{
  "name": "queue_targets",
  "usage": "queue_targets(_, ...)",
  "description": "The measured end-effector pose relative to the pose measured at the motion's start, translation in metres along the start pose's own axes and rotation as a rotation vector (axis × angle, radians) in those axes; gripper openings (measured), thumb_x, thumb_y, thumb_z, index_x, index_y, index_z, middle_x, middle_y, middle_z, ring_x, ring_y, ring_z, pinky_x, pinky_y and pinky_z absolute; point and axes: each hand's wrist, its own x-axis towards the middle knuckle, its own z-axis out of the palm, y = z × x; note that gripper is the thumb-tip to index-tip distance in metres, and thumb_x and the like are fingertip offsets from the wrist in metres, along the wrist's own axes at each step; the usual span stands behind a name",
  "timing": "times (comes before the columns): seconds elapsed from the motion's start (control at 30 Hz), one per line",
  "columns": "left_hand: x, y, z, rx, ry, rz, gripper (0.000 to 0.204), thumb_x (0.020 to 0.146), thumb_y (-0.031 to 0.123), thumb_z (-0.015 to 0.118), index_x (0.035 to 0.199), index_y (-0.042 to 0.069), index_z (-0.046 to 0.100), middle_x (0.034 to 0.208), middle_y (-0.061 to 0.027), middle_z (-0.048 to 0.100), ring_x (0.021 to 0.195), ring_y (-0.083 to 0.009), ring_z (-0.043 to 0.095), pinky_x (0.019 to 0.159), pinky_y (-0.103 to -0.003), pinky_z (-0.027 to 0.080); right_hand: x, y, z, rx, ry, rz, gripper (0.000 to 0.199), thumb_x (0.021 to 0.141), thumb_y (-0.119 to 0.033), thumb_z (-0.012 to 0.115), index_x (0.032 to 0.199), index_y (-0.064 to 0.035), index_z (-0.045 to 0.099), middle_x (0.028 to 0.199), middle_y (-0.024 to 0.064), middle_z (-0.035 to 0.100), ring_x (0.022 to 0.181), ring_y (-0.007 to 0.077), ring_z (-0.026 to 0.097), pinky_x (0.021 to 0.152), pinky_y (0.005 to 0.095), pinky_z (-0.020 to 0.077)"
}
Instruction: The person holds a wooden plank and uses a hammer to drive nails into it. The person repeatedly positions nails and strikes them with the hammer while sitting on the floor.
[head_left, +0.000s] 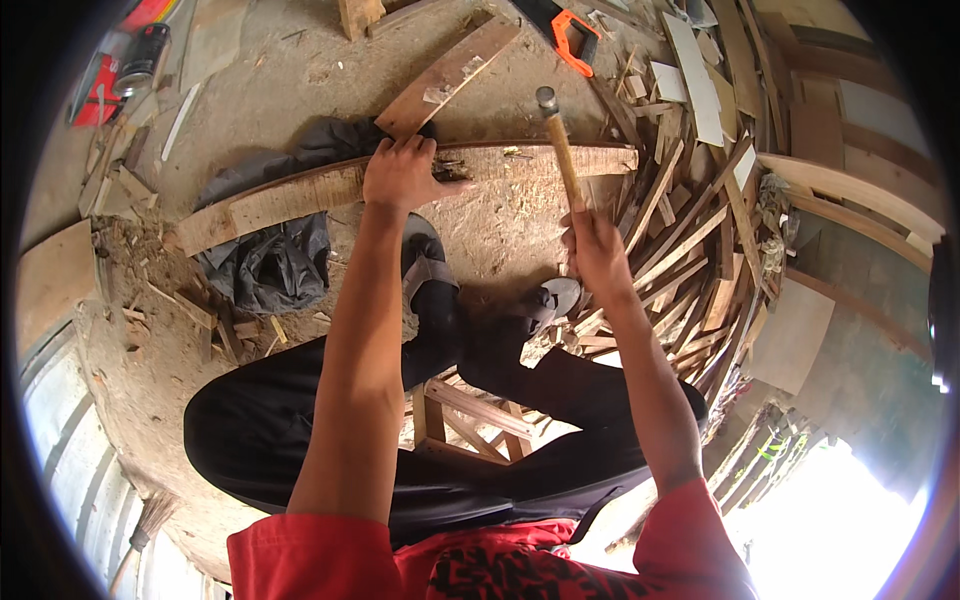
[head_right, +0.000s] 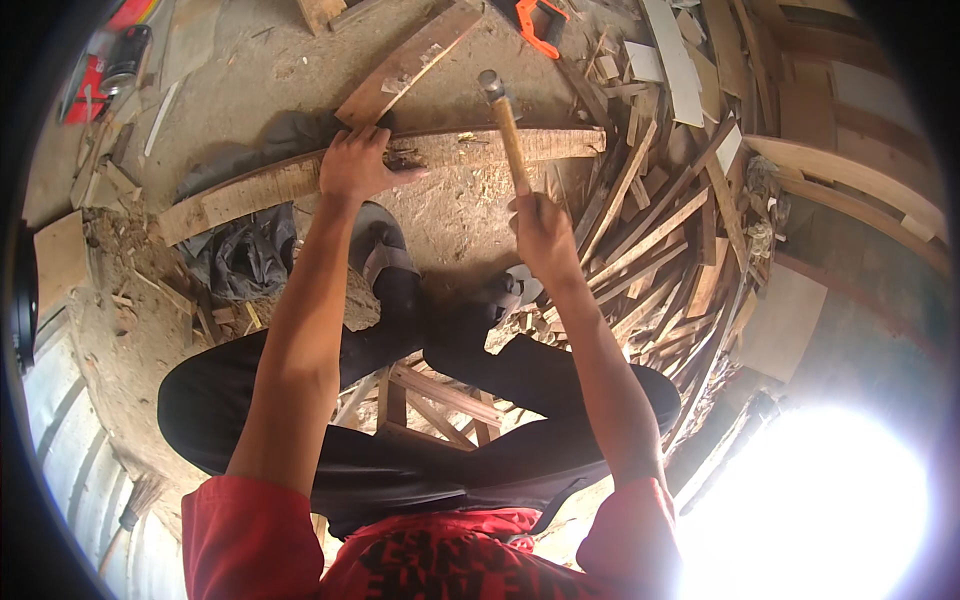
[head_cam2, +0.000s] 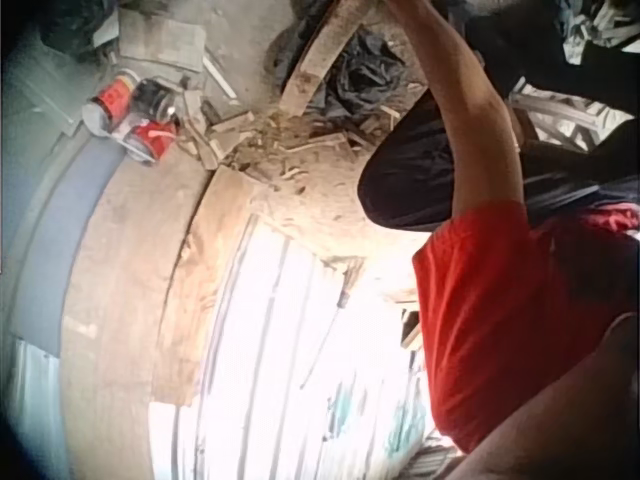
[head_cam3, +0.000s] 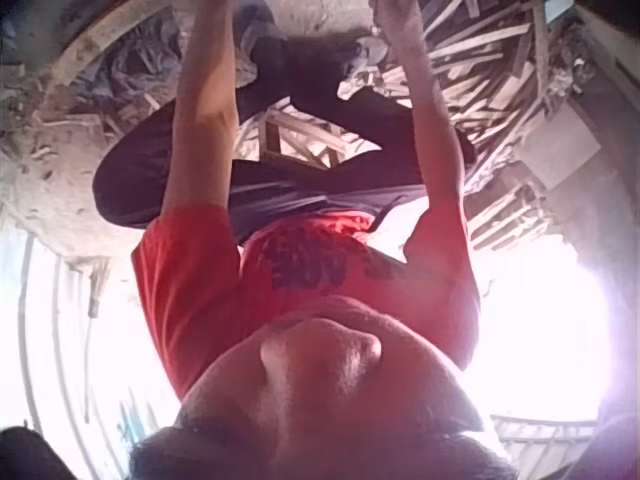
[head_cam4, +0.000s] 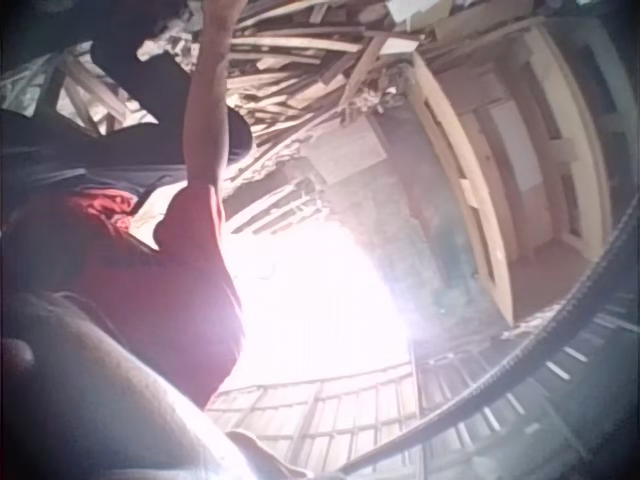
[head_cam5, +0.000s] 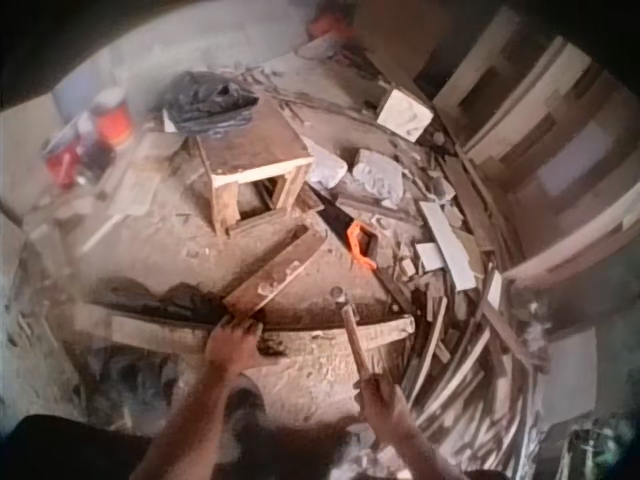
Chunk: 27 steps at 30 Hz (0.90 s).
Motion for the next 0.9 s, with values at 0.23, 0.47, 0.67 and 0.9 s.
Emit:
queue_targets(0.23,-0.003,-0.003,-0.001,-0.017,-0.045,-0.015,0.081,0.062,0.080,0.076,0.094,0.006,0.069,0.092,-0.0100,0.072,0.086,-0.0235,0.071,0.080,-0.037,0.053,0.014,0.011,-0.019,-0.275,0.052,-0.225,0.041,0.102,-0.029,0.062,0.126,0.0012,0.047,0.079,0.0123,0.067,0.057,0.0209,0.064,0.054,0.0379,0.0513)
queue_targets(0.47,-0.003,-0.005,-0.001,0.003,-0.068,-0.029,0.081,0.062,0.081,0.075,0.093,0.006,0.069,0.095,-0.0099,0.073,0.088,-0.0233,0.071,0.081,-0.037,0.053,-0.006,0.011,0.005,-0.425,0.217,-0.279,0.028,0.099,-0.022,0.062,0.110,0.0039,0.058,0.095,0.0289,0.069,0.084,0.0454,0.070,0.074,0.0518,0.0541)
queue_targets(0.67,-0.001,-0.003,-0.003,-0.032,-0.115,-0.035,0.085,0.065,0.082,0.073,0.097,0.003,0.070,0.100,-0.0133,0.073,0.091,-0.0257,0.072,0.087,-0.040,0.052,0.004,0.041,0.031,-0.554,0.219,-0.339,0.029,0.102,-0.024,0.060,0.108,0.0019,0.051,0.087,0.0216,0.068,0.078,0.0417,0.068,0.073,0.0510,0.0532)
queue_targets(0.9,-0.005,-0.007,0.000,0.001,-0.085,-0.041,0.083,0.063,0.081,0.074,0.095,0.005,0.070,0.099,-0.0126,0.075,0.092,-0.0242,0.073,0.084,-0.038,0.054,0.000,-0.016,0.032,-0.059,-0.146,0.006,0.037,0.098,-0.021,0.063,0.110,0.0048,0.039,0.088,0.0305,0.064,0.079,0.0496,0.065,0.071,0.0561,0.0511)
